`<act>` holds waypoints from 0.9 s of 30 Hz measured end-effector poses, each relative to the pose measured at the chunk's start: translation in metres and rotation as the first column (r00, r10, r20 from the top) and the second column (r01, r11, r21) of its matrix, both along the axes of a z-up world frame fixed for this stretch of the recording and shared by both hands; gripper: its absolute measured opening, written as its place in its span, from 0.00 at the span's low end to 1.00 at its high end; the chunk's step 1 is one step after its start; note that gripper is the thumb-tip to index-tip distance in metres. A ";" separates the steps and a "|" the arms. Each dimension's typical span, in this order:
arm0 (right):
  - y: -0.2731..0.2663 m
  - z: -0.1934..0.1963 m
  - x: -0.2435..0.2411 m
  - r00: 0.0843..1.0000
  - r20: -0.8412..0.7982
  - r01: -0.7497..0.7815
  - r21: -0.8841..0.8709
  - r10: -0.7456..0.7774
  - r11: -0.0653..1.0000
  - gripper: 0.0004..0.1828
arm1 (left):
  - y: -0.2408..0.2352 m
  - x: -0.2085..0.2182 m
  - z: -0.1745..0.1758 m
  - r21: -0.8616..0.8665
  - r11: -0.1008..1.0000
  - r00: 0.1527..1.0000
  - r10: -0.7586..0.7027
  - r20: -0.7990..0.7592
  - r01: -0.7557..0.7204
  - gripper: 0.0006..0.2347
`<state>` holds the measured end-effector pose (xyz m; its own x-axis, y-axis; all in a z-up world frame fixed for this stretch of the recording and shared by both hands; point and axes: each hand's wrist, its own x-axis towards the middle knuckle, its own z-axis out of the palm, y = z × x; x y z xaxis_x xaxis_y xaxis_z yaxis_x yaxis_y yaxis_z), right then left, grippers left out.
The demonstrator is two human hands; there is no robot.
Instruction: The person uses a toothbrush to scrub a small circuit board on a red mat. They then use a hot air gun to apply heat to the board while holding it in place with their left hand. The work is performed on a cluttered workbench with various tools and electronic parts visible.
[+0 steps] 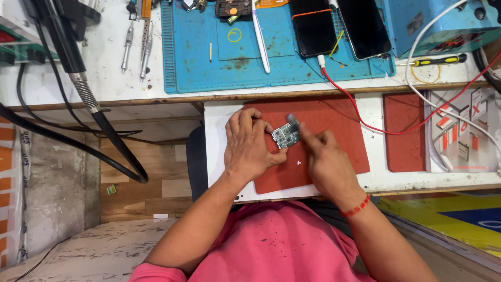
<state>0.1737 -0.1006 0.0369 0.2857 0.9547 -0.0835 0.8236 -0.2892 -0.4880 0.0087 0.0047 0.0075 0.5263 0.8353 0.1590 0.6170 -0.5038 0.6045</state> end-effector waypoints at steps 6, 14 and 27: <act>0.007 0.004 0.001 0.999 -0.006 0.032 -0.027 -0.033 0.999 0.23 | -0.002 0.000 -0.001 0.012 1.000 1.000 0.010 0.021 -0.011 0.22; -0.001 -0.002 -0.001 0.994 -0.012 -0.106 0.016 0.106 0.994 0.31 | 0.000 -0.001 0.000 0.011 1.000 0.999 0.024 0.023 -0.024 0.22; 0.006 -0.002 0.004 0.999 0.038 0.002 -0.027 -0.001 1.000 0.26 | 0.001 -0.001 -0.003 0.008 1.000 1.000 0.019 0.002 -0.019 0.21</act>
<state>0.1775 -0.0947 0.0346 0.2902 0.9519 -0.0985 0.8411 -0.3028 -0.4483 0.0079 0.0054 0.0042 0.5101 0.8439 0.1664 0.6254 -0.4967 0.6019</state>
